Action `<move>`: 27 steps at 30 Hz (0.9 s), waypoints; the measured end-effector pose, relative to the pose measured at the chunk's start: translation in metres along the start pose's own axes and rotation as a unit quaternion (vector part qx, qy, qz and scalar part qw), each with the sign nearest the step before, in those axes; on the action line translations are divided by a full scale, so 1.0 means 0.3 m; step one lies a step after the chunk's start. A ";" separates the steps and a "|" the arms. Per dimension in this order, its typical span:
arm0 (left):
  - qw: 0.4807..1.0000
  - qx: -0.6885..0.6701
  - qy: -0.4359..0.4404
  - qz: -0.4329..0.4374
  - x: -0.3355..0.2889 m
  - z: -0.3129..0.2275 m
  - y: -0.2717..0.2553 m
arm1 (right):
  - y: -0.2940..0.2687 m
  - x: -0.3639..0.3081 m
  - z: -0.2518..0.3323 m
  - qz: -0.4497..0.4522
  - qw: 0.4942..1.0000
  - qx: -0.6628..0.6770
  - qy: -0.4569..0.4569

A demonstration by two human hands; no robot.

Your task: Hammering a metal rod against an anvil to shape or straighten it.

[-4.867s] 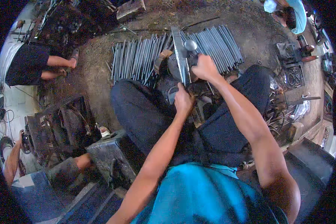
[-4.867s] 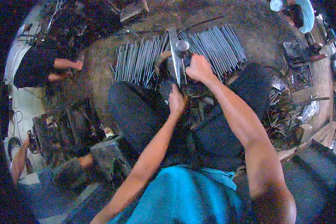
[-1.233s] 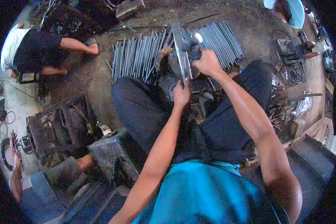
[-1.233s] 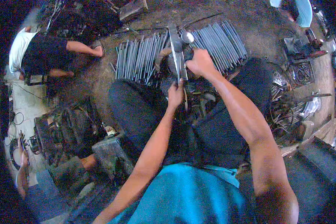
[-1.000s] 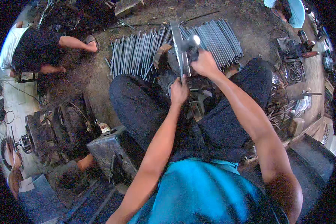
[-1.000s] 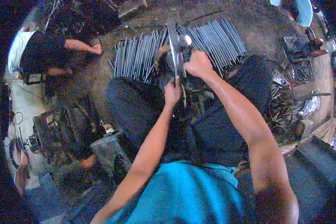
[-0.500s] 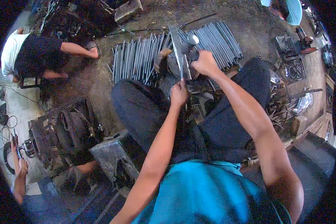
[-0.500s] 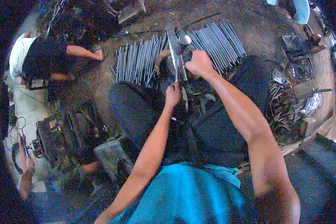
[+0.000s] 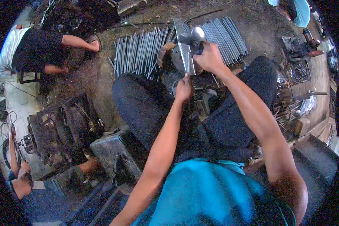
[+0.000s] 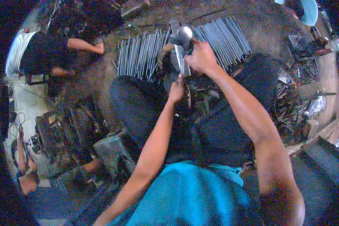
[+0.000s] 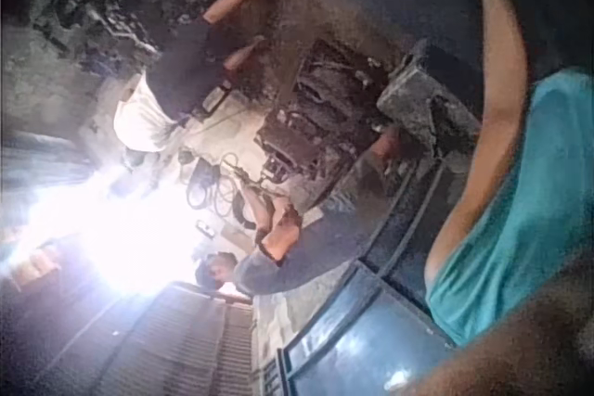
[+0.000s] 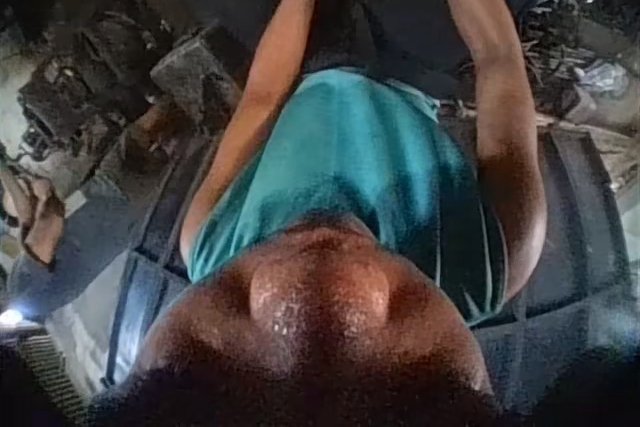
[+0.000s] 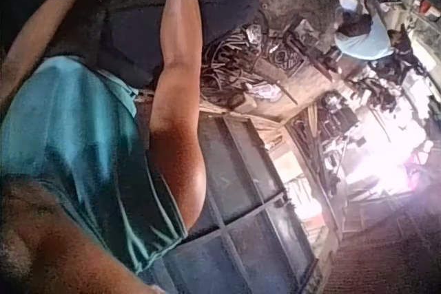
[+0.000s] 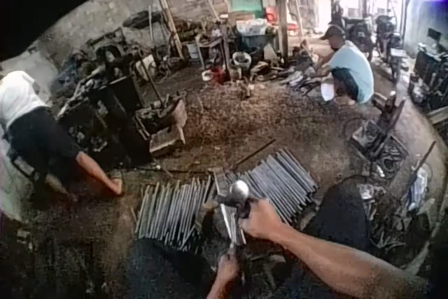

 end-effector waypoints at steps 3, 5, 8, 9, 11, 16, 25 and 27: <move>0.999 -0.052 0.001 -0.003 0.000 -0.011 0.019 | 0.026 -0.025 -0.058 -0.055 0.998 0.018 0.013; 0.999 -0.017 -0.047 0.004 -0.016 -0.043 0.022 | 0.049 -0.016 -0.142 -0.004 1.000 0.015 0.018; 0.996 0.058 -0.018 -0.066 -0.009 -0.016 0.043 | 0.048 0.002 -0.208 0.035 0.996 -0.048 0.059; 0.995 0.058 -0.025 -0.071 -0.010 0.002 0.027 | 0.042 -0.001 -0.153 0.042 0.996 -0.046 0.057; 0.998 0.041 -0.013 -0.054 0.006 0.018 0.020 | 0.000 -0.002 -0.073 -0.031 0.998 0.021 0.046; 0.999 0.032 -0.014 -0.035 0.006 0.007 0.060 | 0.049 -0.028 -0.155 0.006 0.999 -0.029 0.031; 0.997 -0.040 -0.049 0.038 0.025 0.048 0.006 | 0.036 0.002 -0.095 -0.042 0.997 0.051 -0.038; 0.994 -0.009 -0.091 0.059 0.024 0.012 -0.011 | 0.032 -0.002 -0.107 -0.079 0.993 0.065 -0.058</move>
Point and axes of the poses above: each hand's wrist, its own x-axis towards the middle knuckle, its own y-axis out of the palm, z = x × y, the point moved 1 cm from there along x, towards the middle knuckle
